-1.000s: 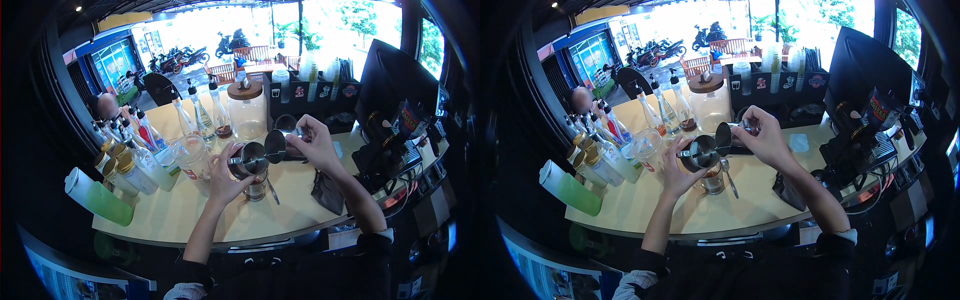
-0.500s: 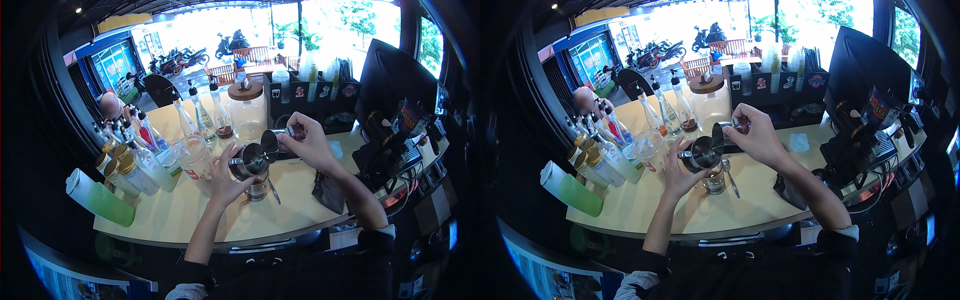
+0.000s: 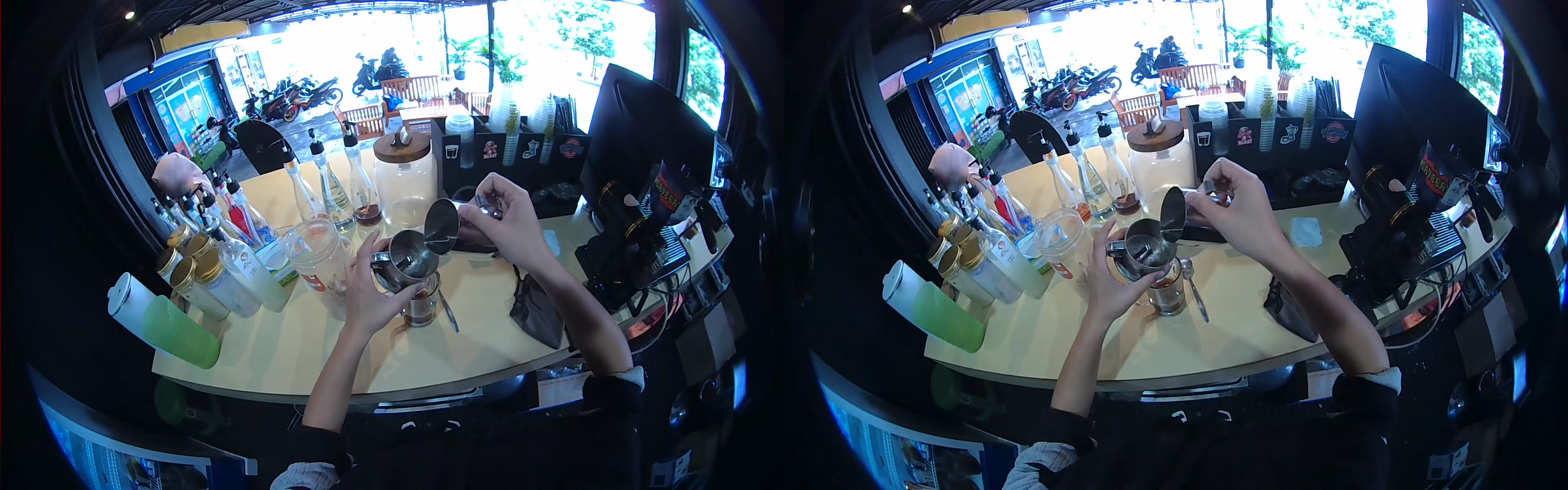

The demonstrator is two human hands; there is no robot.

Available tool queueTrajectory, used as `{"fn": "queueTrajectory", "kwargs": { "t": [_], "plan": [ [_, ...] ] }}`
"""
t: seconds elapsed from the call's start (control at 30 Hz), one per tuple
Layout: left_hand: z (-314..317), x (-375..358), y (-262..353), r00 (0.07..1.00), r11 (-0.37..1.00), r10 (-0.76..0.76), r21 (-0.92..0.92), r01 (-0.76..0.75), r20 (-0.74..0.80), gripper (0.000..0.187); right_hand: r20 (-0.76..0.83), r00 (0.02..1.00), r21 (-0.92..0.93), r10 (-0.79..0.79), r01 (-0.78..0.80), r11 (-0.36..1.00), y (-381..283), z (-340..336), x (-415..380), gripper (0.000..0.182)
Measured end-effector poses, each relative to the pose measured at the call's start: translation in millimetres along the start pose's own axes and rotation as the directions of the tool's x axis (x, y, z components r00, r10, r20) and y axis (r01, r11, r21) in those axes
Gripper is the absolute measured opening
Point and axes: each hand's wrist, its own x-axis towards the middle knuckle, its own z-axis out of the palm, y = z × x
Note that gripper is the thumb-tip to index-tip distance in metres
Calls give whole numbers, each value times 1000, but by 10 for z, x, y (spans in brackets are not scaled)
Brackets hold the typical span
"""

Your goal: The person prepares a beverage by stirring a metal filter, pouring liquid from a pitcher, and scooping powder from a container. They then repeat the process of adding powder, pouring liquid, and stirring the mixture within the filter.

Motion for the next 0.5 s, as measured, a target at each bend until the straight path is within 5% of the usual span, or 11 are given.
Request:
{"fn": "queueTrajectory", "kwargs": {
  "t": [0.17,0.5],
  "plan": [
    [8,9,21,997,987,-80,-138,78,-11,102,-62,997,-17,-37,36,999,253,-147,75,21],
    [48,40,-135,999,950,-33,-311,29,-5,105,-168,979,276,116,-67,959,609,-306,-61,17]
  ]
}}
